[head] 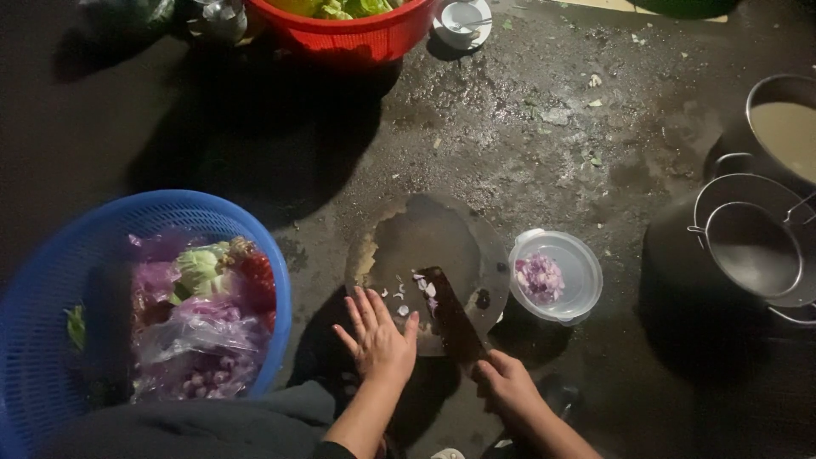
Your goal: The person sits on the floor and uses a knife to chop red onions on a round wooden cutting board. They repeatedly slice the onions and transfer the chopped pieces into a small plastic container.
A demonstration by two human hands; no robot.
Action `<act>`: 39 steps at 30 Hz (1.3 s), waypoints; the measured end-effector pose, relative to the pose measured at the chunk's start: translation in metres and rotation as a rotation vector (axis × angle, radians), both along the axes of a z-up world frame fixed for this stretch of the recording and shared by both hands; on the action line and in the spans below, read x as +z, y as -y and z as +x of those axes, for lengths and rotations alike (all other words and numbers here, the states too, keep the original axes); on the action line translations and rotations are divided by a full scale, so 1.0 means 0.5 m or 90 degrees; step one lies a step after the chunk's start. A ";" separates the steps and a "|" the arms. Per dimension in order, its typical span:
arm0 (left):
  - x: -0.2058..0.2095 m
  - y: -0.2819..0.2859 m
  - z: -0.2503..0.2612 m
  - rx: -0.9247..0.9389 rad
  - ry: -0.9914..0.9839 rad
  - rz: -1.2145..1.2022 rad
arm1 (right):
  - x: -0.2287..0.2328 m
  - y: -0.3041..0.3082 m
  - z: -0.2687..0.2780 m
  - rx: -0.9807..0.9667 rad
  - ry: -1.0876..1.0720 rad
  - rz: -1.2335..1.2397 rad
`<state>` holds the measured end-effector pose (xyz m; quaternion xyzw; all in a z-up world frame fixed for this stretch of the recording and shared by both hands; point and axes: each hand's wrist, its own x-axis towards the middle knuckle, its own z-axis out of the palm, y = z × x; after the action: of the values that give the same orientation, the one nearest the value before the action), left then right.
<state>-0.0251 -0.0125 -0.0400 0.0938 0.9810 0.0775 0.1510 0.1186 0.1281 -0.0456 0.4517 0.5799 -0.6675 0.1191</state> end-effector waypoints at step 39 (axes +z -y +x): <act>0.039 -0.167 0.027 -0.161 -0.017 0.180 | -0.142 -0.074 0.078 0.103 -0.188 0.289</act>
<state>-0.0117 0.0713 -0.0204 0.2378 0.9426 0.1940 0.1315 0.1574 0.1650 -0.1165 0.3170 0.7601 -0.5670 -0.0177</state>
